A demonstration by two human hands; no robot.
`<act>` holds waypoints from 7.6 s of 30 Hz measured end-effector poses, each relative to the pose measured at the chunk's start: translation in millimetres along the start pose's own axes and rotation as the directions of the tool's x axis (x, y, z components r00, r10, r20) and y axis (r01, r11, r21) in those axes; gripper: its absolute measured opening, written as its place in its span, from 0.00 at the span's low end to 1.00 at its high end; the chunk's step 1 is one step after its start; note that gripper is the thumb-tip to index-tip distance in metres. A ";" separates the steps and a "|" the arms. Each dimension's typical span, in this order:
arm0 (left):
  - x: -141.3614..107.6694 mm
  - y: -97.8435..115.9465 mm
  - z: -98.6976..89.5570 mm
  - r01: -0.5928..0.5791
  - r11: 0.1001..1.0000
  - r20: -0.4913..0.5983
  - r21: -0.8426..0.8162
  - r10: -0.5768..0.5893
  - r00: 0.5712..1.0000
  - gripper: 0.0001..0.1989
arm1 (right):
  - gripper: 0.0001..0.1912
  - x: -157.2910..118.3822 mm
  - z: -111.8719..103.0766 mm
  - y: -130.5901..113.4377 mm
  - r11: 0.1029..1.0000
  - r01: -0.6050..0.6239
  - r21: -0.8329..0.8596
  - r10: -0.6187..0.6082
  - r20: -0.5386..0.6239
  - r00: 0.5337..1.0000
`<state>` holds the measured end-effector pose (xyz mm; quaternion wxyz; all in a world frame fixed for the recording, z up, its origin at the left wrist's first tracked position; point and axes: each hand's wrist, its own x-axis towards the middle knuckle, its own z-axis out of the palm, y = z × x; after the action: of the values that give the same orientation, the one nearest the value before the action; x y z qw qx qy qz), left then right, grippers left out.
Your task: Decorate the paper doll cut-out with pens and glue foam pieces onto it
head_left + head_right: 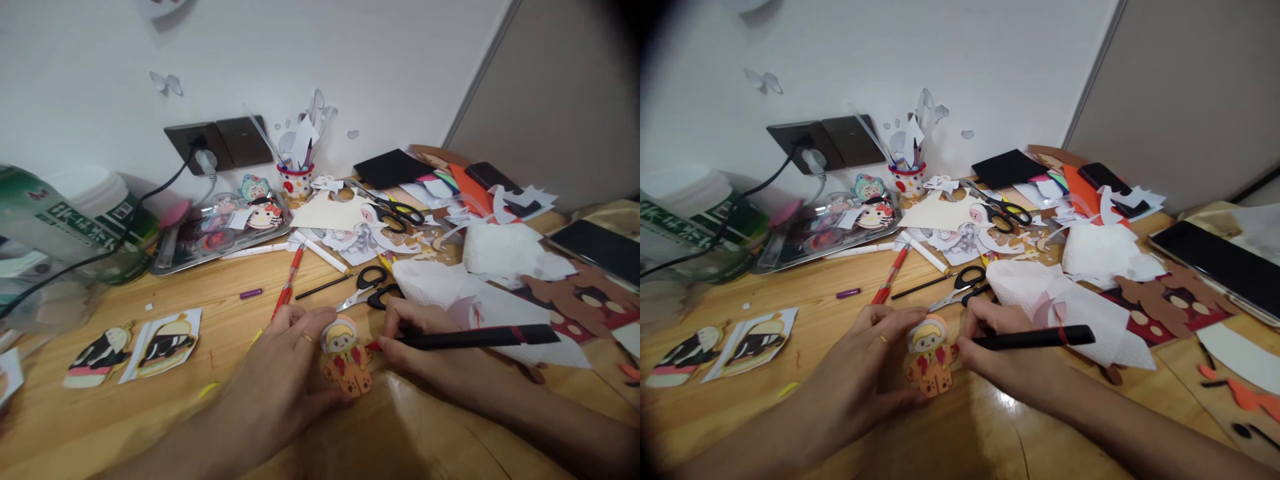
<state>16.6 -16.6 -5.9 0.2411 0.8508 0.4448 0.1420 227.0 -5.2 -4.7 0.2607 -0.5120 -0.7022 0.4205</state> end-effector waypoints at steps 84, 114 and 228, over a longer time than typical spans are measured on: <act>10.7 -0.7 10.8 0.146 0.598 0.002 -0.788 -0.235 0.972 0.18 | 0.11 10.2 -2.7 0.6 0.945 0.149 0.292 -0.026 -0.386 0.922; 14.8 3.7 4.6 0.238 0.444 0.050 -0.864 -0.395 0.917 0.14 | 0.10 2.5 7.6 -6.0 0.887 0.336 0.317 -0.167 -0.458 0.873; -2.3 -10.2 9.0 0.150 0.416 -0.065 -0.897 -0.460 0.885 0.12 | 0.12 15.2 15.2 17.5 0.947 0.080 0.310 -0.118 0.107 0.987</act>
<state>12.4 -16.1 -19.1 0.5900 0.4778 0.4896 0.4288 218.5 6.2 -28.5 0.3133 -0.4025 -0.6686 0.5412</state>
